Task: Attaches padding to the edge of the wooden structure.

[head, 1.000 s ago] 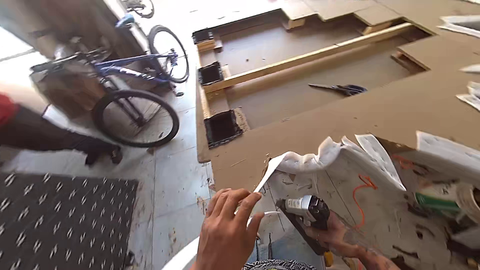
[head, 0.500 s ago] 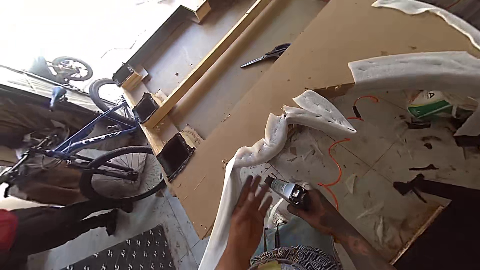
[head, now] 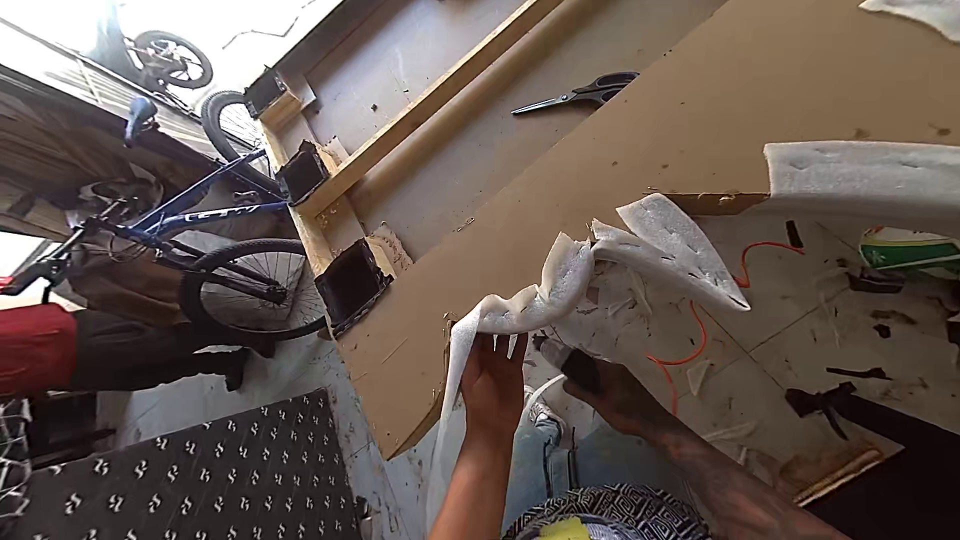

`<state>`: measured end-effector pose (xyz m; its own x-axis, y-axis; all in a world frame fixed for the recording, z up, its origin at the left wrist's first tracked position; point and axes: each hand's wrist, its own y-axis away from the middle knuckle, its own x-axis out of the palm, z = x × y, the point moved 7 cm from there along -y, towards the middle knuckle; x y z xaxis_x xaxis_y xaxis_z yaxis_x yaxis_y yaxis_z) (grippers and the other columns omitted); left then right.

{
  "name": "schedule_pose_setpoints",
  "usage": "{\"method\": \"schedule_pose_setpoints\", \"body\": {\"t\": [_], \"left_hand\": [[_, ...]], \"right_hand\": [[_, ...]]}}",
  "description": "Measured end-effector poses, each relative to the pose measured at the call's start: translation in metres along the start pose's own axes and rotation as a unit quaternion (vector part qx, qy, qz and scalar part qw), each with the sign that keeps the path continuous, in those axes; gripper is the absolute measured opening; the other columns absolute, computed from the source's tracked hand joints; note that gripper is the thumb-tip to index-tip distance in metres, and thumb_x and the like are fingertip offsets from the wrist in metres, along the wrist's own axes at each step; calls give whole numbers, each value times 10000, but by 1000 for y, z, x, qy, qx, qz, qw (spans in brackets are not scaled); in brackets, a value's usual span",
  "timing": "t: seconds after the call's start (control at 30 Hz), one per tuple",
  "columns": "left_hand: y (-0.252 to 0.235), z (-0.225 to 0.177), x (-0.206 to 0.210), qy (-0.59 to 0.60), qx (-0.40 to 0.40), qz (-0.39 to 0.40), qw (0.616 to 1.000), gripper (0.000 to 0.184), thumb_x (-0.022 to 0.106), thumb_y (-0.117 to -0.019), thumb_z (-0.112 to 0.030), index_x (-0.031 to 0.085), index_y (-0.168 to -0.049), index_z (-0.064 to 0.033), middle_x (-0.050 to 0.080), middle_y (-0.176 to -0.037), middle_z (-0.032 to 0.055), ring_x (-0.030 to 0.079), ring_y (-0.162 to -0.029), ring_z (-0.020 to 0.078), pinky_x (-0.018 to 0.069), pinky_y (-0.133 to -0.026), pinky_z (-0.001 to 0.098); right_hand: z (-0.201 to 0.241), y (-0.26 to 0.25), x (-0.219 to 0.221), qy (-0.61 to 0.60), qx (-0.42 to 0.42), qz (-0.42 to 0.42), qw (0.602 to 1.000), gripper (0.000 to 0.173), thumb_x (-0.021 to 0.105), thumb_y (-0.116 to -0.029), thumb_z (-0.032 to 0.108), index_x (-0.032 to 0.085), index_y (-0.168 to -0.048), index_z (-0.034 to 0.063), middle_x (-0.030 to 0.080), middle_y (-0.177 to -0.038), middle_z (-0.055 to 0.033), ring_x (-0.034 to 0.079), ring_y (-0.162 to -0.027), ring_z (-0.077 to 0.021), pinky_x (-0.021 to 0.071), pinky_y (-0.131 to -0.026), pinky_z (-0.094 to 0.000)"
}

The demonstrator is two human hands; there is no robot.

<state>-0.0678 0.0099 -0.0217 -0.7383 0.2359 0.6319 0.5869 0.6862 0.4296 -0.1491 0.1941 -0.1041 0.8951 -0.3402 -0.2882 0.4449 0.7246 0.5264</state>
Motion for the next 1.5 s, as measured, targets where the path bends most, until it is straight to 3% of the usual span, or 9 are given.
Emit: {"method": "schedule_pose_setpoints", "body": {"t": [0.23,0.37,0.47,0.53,0.67,0.77,0.87,1.27,1.5], "left_hand": [[-12,-1,-38,-337,208,-132,909,441,376,-1108,-381,516,-1366,-52,690,-1137,81,708,-983,210,602,-905,452],[-2,25,-13,-225,17,-160,961,676,149,-1016,-724,565,-1199,-225,629,-935,-35,625,-799,115,550,-753,348],[33,17,3,-335,-46,-44,940,555,167,-1108,-507,595,-1194,-166,645,-982,-15,649,-870,131,564,-834,346],[61,-1,18,-634,16,130,762,383,355,-1122,-285,579,-1345,-70,686,-1236,42,683,-1084,151,582,-965,357],[82,-24,47,-928,138,317,140,575,469,-1031,-505,640,-1379,-80,610,-1433,144,519,-1389,349,317,-1191,613],[63,-44,58,-917,138,362,-90,705,373,-1047,-531,527,-1449,28,512,-1491,263,427,-1441,432,233,-1186,666],[43,-53,61,-894,140,372,-205,769,445,-1002,-589,542,-1405,59,543,-1443,260,479,-1389,414,300,-1143,630],[30,-72,66,-850,157,436,-250,706,350,-1033,-538,567,-1369,43,576,-1415,246,567,-1226,462,354,-1048,630],[34,-68,68,-830,190,458,-254,692,373,-1035,-517,585,-1341,66,606,-1366,265,587,-1182,456,375,-1004,594]], "right_hand": [[1,-16,3,-67,3,6,998,454,754,-885,483,638,-1190,167,688,-831,0,675,-719,-137,591,-692,-406],[-6,-25,15,-86,-48,-31,995,361,714,-925,466,668,-1109,159,700,-786,13,689,-665,-118,613,-643,-395],[-15,-36,26,-150,-57,-59,985,310,679,-975,415,684,-982,105,660,-726,-13,646,-611,-125,575,-590,-368],[-24,-44,41,-266,-25,-23,963,299,621,-1028,368,660,-995,73,673,-721,-31,660,-566,-135,597,-534,-329],[-20,-54,68,-508,56,77,856,367,483,-1093,391,576,-1121,37,612,-714,-83,617,-527,-184,581,-498,-341],[2,-56,89,-602,99,144,779,444,420,-1090,489,583,-1105,76,574,-691,-29,589,-515,-141,574,-493,-316],[30,-63,102,-677,91,182,707,464,417,-1082,513,571,-1036,78,552,-664,-15,576,-495,-123,557,-462,-298],[72,-78,123,-730,71,214,645,439,423,-1094,473,539,-1023,55,523,-664,-30,546,-467,-124,542,-434,-294],[69,-82,115,-660,43,212,719,348,633,-1020,413,556,-1000,74,501,-636,4,554,-484,-97,560,-468,-288]]}}
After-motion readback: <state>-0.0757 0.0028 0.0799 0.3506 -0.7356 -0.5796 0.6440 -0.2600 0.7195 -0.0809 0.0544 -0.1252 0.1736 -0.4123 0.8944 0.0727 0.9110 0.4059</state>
